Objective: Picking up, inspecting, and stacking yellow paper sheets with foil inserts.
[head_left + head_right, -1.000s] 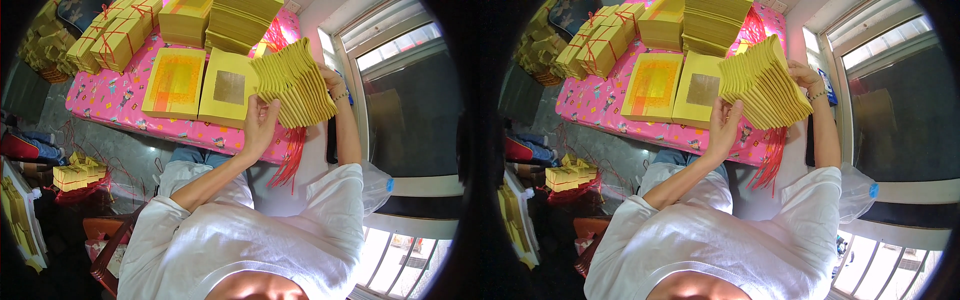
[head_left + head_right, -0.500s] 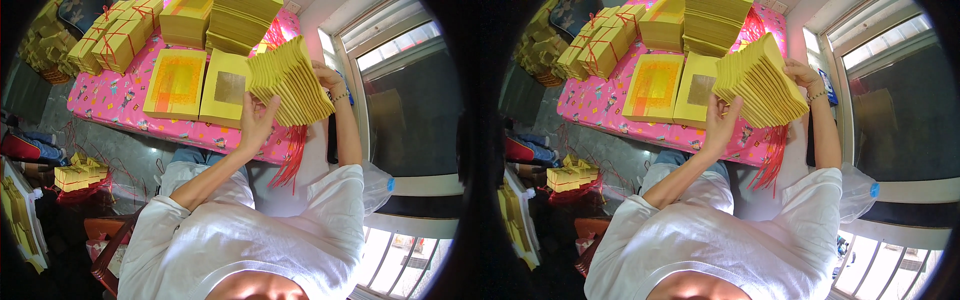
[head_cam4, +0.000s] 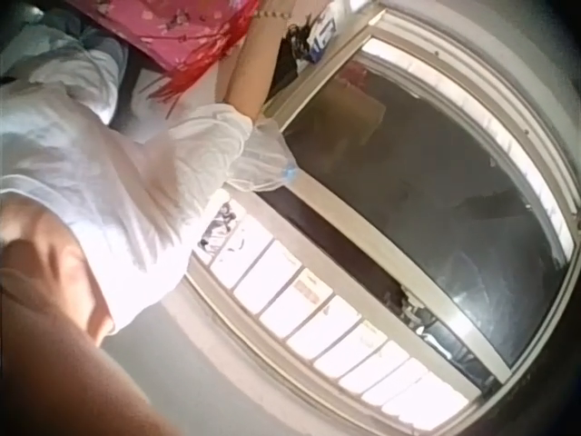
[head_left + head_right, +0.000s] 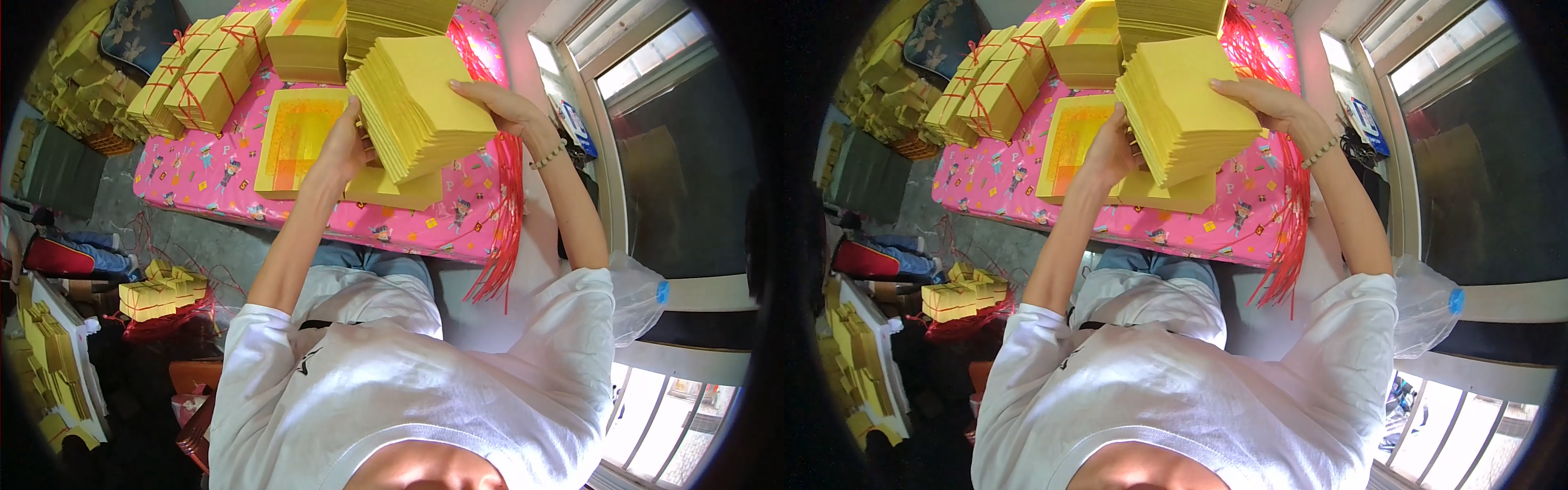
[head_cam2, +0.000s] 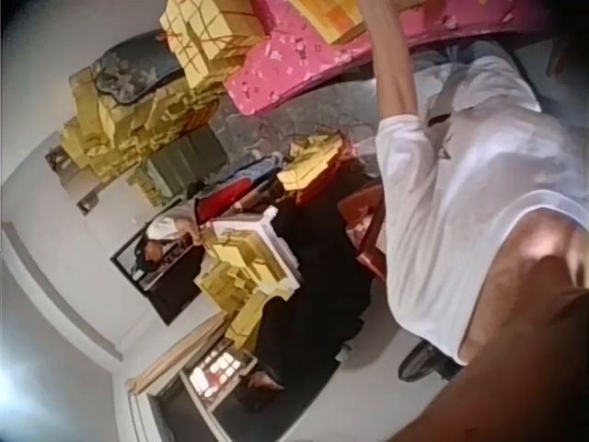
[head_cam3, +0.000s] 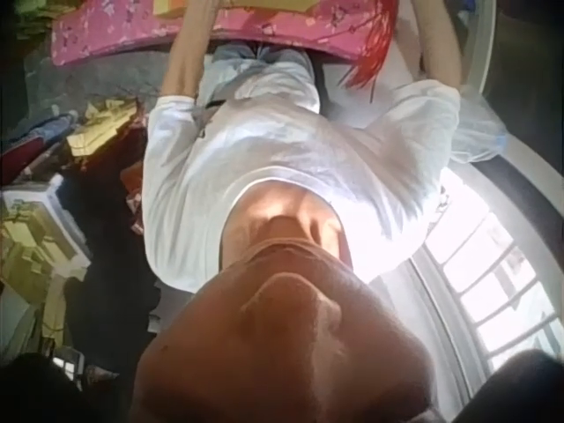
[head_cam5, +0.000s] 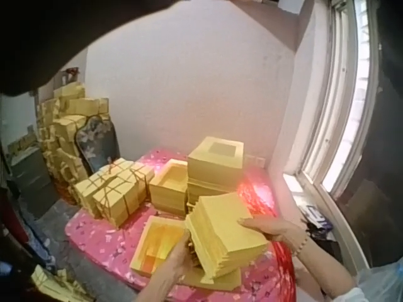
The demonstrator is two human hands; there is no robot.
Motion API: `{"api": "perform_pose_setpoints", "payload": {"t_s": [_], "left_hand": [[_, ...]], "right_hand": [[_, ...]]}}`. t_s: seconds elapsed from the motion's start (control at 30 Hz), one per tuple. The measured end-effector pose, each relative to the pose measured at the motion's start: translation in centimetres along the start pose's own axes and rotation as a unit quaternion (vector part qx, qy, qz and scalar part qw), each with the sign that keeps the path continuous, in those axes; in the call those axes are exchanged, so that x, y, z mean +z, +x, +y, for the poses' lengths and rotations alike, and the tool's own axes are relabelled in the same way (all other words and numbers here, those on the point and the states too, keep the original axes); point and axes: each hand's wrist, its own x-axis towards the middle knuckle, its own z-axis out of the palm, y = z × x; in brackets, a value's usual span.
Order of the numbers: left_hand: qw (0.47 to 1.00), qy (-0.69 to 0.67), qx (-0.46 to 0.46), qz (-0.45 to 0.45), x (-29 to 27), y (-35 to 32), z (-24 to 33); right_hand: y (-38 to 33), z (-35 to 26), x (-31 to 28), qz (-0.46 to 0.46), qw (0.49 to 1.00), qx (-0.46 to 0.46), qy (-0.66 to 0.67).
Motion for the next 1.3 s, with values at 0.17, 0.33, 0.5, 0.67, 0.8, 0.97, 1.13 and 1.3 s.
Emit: {"api": "perform_pose_setpoints", "payload": {"t_s": [0.17,0.33,0.5,0.67,0.8,0.97,1.13,1.3], "left_hand": [[1.0,0.009,-0.019,-0.006,-1.2,-0.3,2.6],[0.991,0.027,-0.018,-0.132,-2.0,-0.6,3.3],[0.991,0.038,-0.008,-0.128,-0.9,0.7,2.3],[0.993,0.057,-0.017,-0.105,-0.4,2.1,0.7],[0.987,0.146,-0.031,-0.054,0.3,1.2,0.9],[0.965,0.261,0.002,-0.029,-0.7,1.0,1.9],[0.969,0.243,0.013,0.038,-1.1,0.9,1.7],[0.97,0.213,0.053,0.104,-3.7,2.1,0.9]], "right_hand": [[1.8,-0.4,2.2,0.032,0.999,-0.018,0.0],[2.9,0.3,2.8,0.039,0.999,-0.022,-0.005],[2.0,0.9,2.2,0.032,0.998,-0.032,0.051],[2.0,2.9,1.6,0.056,0.996,-0.024,0.058],[2.1,4.4,1.8,0.107,0.991,-0.008,0.084],[2.0,3.5,1.5,0.083,0.994,-0.006,0.075],[1.5,2.2,1.4,0.052,0.994,-0.081,0.05],[1.1,1.4,2.0,0.037,0.993,-0.063,0.097]]}}
